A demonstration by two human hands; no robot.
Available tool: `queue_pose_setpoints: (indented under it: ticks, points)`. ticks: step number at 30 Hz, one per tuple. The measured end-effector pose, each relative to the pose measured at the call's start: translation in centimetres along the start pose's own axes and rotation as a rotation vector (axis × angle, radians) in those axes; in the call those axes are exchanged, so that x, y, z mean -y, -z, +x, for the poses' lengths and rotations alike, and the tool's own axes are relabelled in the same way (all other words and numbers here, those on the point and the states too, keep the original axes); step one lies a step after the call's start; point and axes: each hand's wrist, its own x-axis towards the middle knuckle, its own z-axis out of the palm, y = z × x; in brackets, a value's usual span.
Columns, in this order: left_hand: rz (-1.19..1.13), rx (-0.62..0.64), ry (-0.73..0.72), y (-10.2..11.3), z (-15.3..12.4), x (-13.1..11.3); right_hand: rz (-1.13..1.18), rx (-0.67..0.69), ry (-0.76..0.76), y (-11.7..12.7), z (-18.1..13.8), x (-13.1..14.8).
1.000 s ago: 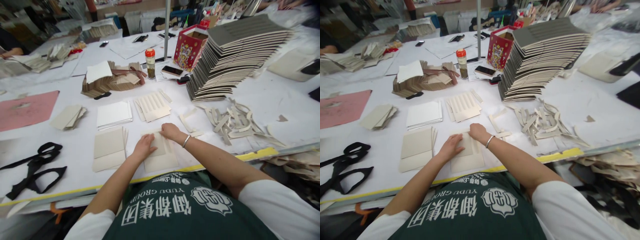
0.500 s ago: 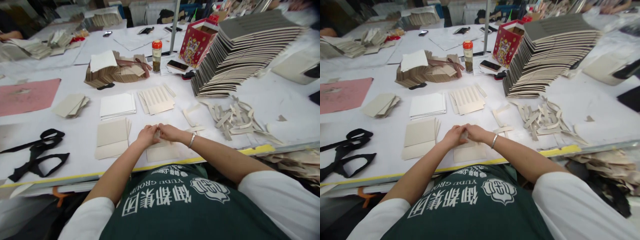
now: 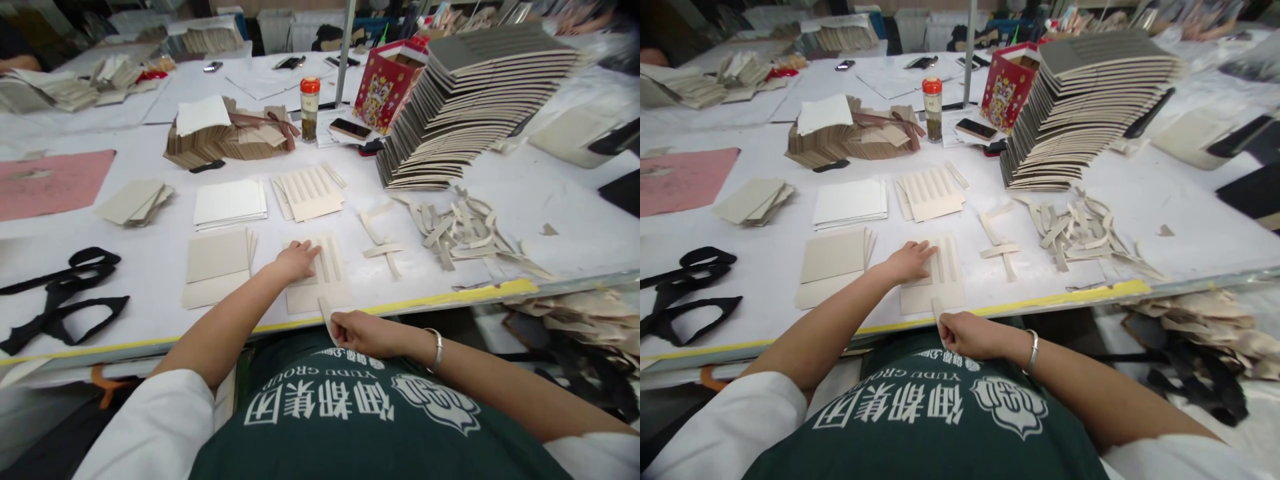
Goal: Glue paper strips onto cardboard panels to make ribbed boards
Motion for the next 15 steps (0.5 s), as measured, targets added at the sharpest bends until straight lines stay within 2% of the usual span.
queue_pose_setpoints:
  ticks: [2, 4, 7, 9, 11, 13, 15]
  points:
    - [-0.071, -0.062, 0.006, -0.6, -0.6, 0.6, 0.095, -0.047, 0.012, 3.1, -0.9, 0.1]
    - [-0.144, -0.140, 0.054, -1.2, -1.0, 1.2, 0.113, -0.206, -0.035, 7.6, -1.6, -0.3]
    - [-0.206, -0.250, 0.164, -1.4, -0.7, 1.8, -0.187, -0.635, -0.256, 14.1, -1.8, -1.6]
    - [-0.231, -0.298, 0.214, -1.2, 0.0, 2.0, -0.400, -0.821, -0.369, 16.3, -0.4, -2.0]
    - [-0.261, -0.322, 0.247, -0.9, 0.7, 2.1, -0.472, -0.810, -0.345, 16.5, 2.5, -1.7]
    - [-0.285, -0.327, 0.266, -0.5, 1.5, 2.3, -0.391, -0.648, -0.264, 15.3, 6.3, -0.8]
    - [-0.298, -0.312, 0.265, -0.2, 2.2, 2.4, -0.242, -0.478, -0.250, 13.8, 9.9, 0.0]
